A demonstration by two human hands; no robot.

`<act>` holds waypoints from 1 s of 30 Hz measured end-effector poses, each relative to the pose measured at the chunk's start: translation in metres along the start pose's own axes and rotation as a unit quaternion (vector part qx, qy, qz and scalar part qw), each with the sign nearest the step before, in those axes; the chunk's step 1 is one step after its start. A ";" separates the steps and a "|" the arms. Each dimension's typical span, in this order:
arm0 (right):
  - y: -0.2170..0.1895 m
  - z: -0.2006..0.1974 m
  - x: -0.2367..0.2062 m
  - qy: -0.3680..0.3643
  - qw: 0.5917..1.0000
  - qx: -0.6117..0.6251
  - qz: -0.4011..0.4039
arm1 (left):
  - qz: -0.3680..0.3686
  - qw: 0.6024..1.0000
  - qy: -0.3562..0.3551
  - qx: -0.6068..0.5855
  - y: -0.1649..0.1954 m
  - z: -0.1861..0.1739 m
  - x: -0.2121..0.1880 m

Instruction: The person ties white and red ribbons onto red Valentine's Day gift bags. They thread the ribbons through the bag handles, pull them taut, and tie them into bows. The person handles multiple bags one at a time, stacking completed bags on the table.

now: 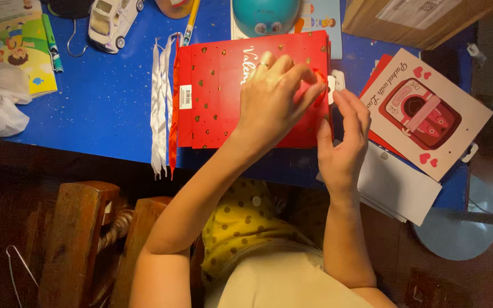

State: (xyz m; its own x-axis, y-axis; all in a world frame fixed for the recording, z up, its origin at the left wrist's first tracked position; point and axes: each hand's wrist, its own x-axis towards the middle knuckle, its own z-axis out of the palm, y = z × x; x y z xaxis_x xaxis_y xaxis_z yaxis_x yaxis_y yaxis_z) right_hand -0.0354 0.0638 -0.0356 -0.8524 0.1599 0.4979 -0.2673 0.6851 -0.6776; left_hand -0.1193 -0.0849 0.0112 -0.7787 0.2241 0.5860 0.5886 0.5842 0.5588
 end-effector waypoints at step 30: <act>-0.021 0.029 0.026 -0.069 0.992 -0.096 -0.039 | -0.233 0.753 -0.202 -0.581 -0.056 -0.002 -0.021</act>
State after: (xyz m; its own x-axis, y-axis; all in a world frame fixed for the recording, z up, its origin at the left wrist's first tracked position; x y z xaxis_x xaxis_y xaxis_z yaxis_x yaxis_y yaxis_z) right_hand -0.0650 0.0330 -0.0237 -0.8892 0.0117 0.4574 -0.2553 0.8169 -0.5171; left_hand -0.1356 -0.1239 -0.0315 -0.8242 0.5616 0.0728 -0.1588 -0.3526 0.9222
